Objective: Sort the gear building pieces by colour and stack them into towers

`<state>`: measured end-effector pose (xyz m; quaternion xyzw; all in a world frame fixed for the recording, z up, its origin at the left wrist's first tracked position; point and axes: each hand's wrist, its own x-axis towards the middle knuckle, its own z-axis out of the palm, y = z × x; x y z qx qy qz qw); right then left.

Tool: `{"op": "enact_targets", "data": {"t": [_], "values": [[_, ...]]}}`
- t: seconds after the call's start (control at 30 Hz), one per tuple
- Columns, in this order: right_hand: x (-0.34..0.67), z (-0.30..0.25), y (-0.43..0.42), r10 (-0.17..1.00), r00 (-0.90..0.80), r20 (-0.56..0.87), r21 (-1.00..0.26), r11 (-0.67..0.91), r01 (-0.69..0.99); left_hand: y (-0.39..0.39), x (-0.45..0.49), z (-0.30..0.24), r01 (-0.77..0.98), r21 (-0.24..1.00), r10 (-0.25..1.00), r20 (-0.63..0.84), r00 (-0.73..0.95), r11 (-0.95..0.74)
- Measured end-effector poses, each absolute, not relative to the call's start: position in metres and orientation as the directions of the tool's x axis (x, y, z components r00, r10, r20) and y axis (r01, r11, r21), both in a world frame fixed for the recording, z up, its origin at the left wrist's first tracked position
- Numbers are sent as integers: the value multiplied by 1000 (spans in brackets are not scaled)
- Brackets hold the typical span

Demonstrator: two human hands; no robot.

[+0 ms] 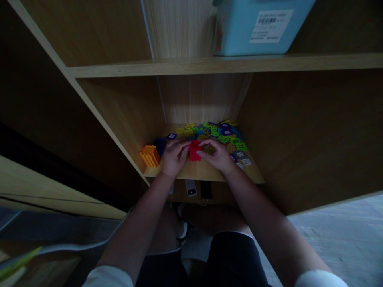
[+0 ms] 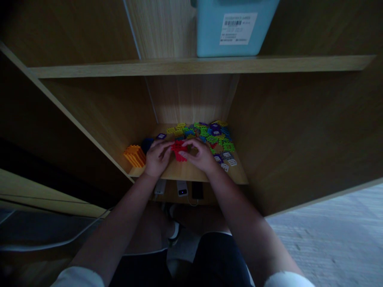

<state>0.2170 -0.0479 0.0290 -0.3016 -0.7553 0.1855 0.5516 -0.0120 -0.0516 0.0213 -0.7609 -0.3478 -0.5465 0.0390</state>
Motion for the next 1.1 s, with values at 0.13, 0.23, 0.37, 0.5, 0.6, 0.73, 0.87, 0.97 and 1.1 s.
{"op": "enact_targets", "data": {"t": [0.13, 0.23, 0.37, 0.5, 0.6, 0.73, 0.87, 0.97, 1.1], "values": [[218, 31, -46, 655, -214, 725, -613, 755, 235, -52, -12, 22, 558, 349, 512, 843, 165, -753], [219, 31, -44, 650, -197, 734, -613, 758, 222, -54, -10, 23, 540, 390, 558, 809, 187, -746], [223, 27, -40, 690, -129, 713, -640, 714, 285, -56, -8, 27, 418, 521, 637, 741, 212, -744], [225, 22, -37, 732, -121, 671, -663, 665, 343, -49, -10, 24, 341, 632, 715, 651, 255, -696], [226, 21, -37, 736, -169, 656, -657, 667, 352, -38, -11, 14, 297, 700, 759, 585, 285, -650], [226, 20, -38, 733, -194, 652, -650, 672, 353, -28, -11, 2, 229, 753, 780, 545, 309, -617], [227, 21, -40, 729, -211, 651, -643, 677, 358, -28, -11, 1, 224, 727, 756, 588, 288, -650], [227, 20, -39, 729, -219, 648, -638, 677, 366, -31, -13, 4, 242, 704, 742, 609, 281, -668], [227, 20, -38, 729, -226, 646, -638, 678, 366, -33, -14, 7, 264, 678, 726, 622, 292, -686]]}}
